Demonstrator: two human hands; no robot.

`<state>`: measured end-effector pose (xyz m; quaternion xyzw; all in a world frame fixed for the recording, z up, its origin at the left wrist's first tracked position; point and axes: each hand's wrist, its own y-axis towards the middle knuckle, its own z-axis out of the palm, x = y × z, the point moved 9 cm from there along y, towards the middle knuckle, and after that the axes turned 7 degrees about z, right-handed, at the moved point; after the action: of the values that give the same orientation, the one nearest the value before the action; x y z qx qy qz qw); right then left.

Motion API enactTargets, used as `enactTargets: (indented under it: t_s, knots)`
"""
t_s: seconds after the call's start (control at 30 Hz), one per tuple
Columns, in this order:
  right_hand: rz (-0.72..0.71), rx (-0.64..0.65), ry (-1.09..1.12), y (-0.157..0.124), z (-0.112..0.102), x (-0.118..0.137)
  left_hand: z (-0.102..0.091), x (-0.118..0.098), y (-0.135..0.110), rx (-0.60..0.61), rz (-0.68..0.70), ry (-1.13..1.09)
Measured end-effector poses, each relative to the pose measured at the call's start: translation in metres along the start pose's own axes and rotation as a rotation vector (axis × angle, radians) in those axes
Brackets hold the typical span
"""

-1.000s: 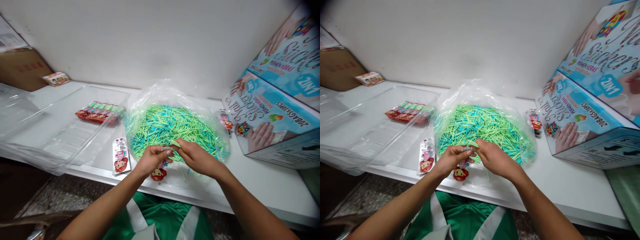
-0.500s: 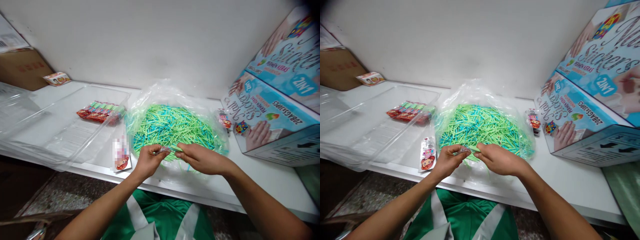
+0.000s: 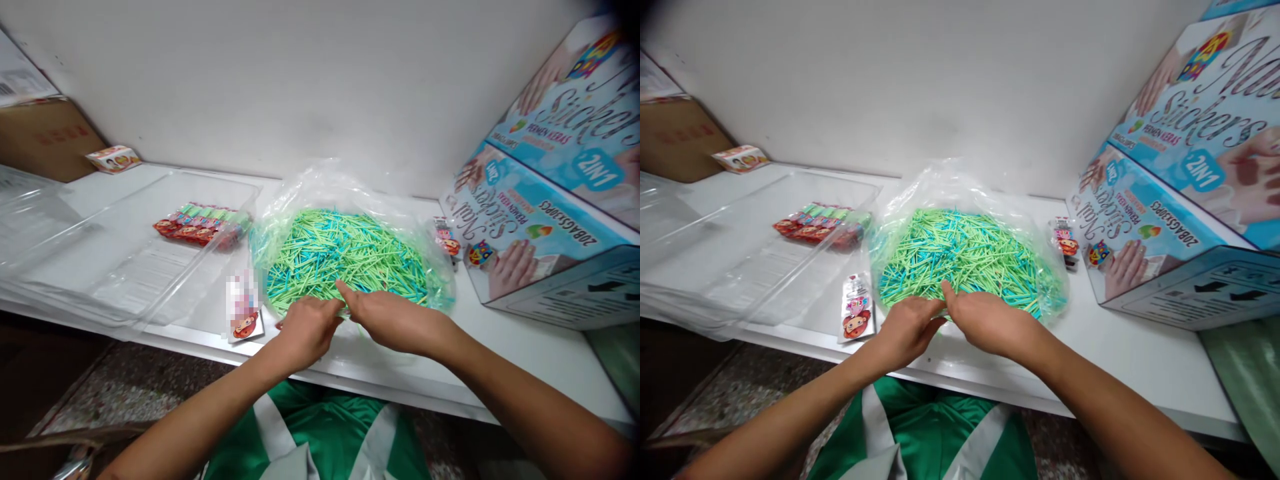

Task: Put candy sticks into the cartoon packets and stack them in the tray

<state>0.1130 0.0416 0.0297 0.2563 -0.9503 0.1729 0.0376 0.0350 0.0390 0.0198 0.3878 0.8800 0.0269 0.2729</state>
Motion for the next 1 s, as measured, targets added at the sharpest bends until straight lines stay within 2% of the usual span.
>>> enactTargets:
  t_s: [0.1,0.2,0.37,0.5,0.63,0.7,0.83,0.9,1.0]
  knots:
    - [-0.089,0.019,0.118,0.003,-0.005,0.008,0.005,-0.003,0.000,0.077,-0.022,-0.196]
    - [-0.173,0.028,0.239,0.007,-0.014,0.010,0.013,0.001,-0.004,0.121,-0.104,-0.468]
    - [-0.133,-0.067,0.404,0.015,-0.022,-0.011,0.037,0.006,-0.007,0.107,-0.294,-1.030]
    - [-0.172,-0.057,0.510,0.018,-0.015,-0.008,0.054,0.007,-0.008,0.099,-0.448,-1.320]
    - [-0.113,-0.136,0.573,0.026,-0.013,-0.006,0.067,0.008,-0.011,0.096,-0.546,-1.458]
    - [-0.060,-0.195,0.661,0.029,-0.012,-0.012,0.070,0.012,-0.012,0.048,-0.575,-1.488]
    - [0.139,-0.313,1.085,0.025,0.001,-0.045,0.066,0.021,-0.015,-0.087,-0.575,-1.541]
    - [0.190,-0.290,1.237,0.020,0.014,-0.055,0.064,0.023,-0.015,-0.115,-0.574,-1.557]
    - [0.180,-0.255,1.312,0.015,0.026,-0.054,0.063,0.023,-0.015,-0.118,-0.592,-1.569]
